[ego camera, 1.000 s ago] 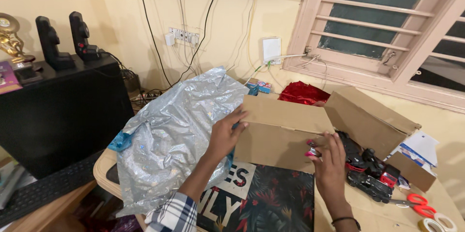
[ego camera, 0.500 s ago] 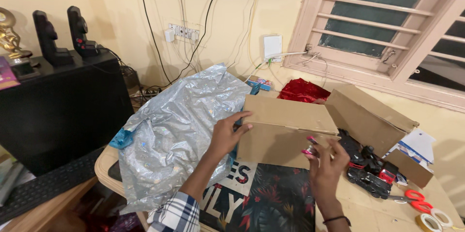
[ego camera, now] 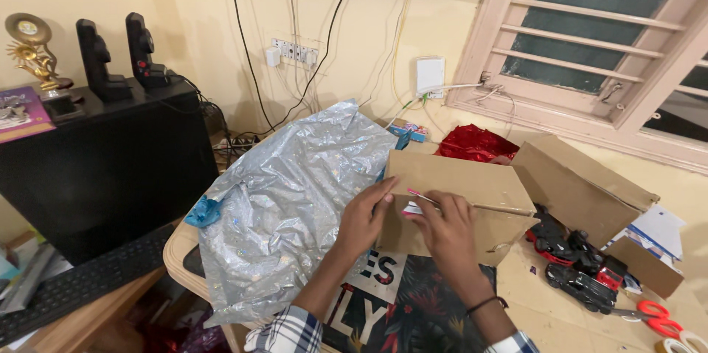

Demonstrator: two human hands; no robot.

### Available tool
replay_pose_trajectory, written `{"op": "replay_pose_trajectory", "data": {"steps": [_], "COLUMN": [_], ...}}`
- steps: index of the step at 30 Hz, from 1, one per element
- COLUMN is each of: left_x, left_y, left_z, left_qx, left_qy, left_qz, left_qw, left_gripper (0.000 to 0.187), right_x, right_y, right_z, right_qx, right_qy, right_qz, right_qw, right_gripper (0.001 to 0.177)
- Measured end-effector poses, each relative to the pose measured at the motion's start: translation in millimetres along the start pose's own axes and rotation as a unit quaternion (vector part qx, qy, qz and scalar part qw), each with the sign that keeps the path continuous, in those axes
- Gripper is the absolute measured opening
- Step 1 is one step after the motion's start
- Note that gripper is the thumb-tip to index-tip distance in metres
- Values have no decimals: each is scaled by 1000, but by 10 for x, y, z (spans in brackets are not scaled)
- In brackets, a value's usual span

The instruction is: The person places small items into a blue and white box, then closes it. They then fold and staple a plain brown cardboard box shut using a handheld stapler.

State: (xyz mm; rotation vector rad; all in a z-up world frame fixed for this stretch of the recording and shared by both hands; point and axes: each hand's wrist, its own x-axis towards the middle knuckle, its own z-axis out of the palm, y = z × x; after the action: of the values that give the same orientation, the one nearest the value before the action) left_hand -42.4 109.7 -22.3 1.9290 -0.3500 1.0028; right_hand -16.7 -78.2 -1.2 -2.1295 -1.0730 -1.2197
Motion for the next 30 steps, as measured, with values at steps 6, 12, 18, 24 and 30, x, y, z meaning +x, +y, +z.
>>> {"op": "replay_pose_trajectory", "data": {"steps": [6, 12, 18, 24, 30], "left_x": [13, 14, 38, 44, 24], "left_y": [-58, -60, -74, -150, -139], "left_z": [-10, -16, -35, -40, -48], "left_qx": [-39, -71, -52, -76, -57], "left_qy": [5, 6, -2, -7, 2], "left_qz": [-14, -88, -138, -128, -80], "left_qw": [999, 994, 989, 989, 995], "left_gripper": [32, 32, 32, 33, 35], "right_x": [199, 289, 334, 415, 497], "right_y": [-17, 23, 0, -24, -222], "right_z": [75, 65, 47, 39, 23], "right_qx": [-27, -15, 4, 12, -58], "right_qy": [-73, -100, -129, -139, -160], "right_qz": [-25, -16, -6, -5, -17], "right_qw": [997, 995, 992, 990, 985], "right_gripper": [38, 50, 49, 40, 35]}}
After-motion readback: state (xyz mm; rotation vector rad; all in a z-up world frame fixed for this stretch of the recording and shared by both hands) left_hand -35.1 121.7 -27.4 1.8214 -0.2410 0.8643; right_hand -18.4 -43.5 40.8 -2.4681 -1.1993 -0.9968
